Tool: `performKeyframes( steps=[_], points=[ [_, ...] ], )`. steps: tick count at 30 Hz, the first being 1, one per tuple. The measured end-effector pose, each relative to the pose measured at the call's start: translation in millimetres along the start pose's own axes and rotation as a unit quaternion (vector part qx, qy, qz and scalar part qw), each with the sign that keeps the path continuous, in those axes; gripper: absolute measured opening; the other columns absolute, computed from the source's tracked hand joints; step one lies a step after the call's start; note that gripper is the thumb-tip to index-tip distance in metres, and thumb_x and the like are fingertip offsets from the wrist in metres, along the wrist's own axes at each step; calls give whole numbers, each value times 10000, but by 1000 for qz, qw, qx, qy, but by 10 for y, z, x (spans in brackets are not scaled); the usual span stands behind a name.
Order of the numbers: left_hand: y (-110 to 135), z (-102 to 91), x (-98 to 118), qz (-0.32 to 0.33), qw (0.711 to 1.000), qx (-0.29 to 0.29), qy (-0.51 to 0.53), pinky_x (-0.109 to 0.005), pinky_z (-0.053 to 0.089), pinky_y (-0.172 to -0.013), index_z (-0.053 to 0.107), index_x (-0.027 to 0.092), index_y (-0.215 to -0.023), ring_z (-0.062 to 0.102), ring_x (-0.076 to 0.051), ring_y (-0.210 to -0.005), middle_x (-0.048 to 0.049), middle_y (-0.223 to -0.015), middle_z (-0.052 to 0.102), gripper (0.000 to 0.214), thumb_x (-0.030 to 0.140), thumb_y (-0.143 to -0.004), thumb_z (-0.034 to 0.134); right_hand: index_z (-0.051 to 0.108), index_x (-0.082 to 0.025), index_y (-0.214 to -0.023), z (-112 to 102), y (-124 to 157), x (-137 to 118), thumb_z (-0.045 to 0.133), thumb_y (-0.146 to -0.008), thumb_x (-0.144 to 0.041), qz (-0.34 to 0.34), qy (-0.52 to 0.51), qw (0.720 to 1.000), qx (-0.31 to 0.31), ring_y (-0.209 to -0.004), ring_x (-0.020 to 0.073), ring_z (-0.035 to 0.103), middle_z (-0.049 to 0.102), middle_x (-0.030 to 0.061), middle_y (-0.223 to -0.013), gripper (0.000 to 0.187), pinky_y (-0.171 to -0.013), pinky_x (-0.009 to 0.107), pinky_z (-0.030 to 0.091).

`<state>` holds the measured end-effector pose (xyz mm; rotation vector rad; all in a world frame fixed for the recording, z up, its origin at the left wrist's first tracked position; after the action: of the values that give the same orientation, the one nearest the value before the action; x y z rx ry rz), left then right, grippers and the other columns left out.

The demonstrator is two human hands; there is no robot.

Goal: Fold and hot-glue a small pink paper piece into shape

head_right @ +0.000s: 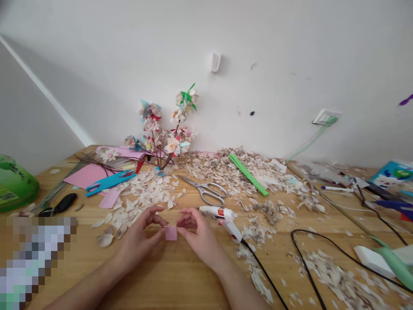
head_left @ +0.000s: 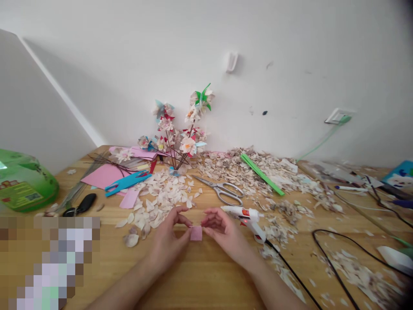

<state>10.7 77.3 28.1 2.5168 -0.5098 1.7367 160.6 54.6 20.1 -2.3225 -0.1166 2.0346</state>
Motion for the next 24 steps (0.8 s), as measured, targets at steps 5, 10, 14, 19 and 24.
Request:
performKeyframes(
  steps=[5, 10, 14, 19, 24],
  points=[
    [4, 18, -24, -12, 1000, -5, 22, -341, 421, -764, 419, 219, -1060, 612, -174, -766, 13, -748, 630, 385, 226, -697, 551, 517, -227, -914, 16, -7, 35, 572, -680, -153, -2, -4, 1000, 7, -787, 159, 601, 610, -9, -782, 252, -765, 324, 465],
    [32, -1, 37, 4, 1000, -5, 22, -366, 416, -811, 428, 214, -1056, 598, -182, -827, -11, -803, 615, 369, 241, -708, 549, 515, -220, -884, 6, -18, 20, 602, -663, -172, 14, -22, 1000, 10, -756, 161, 604, 617, -17, -738, 242, -740, 317, 457],
    [53, 0, 105, 29, 998, -7, 60, -373, 411, -859, 437, 214, -1065, 576, -182, -910, -43, -934, 594, 383, 260, -705, 561, 495, -218, -881, -2, -10, 7, 639, -643, -209, 38, -55, 998, 10, -736, 156, 602, 617, -22, -721, 278, -735, 313, 457],
    [44, 128, 16, -40, 982, -47, 178, -329, 463, -725, 420, 189, -1039, 589, -155, -735, -7, -752, 586, 400, 273, -687, 592, 499, -222, -883, 23, 20, -36, 639, -657, -211, 20, -41, 999, 9, -755, 159, 601, 615, -17, -739, 266, -745, 314, 462],
    [26, 194, -63, -102, 954, -64, 273, -287, 443, -667, 440, 183, -997, 573, -137, -692, 6, -706, 589, 479, 272, -600, 692, 501, -231, -877, 46, 39, -91, 647, -672, -237, 6, -36, 999, -3, -765, 162, 607, 616, -12, -755, 251, -744, 312, 476]
  ],
)
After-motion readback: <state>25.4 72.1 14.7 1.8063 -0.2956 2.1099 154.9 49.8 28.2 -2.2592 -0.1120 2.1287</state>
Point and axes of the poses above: each hand's wrist, its own y-axis away from the middle knuckle, its own z-axis out of the palm, x = y × z, the point moved 7 cm from there along -y, towards the middle knuckle
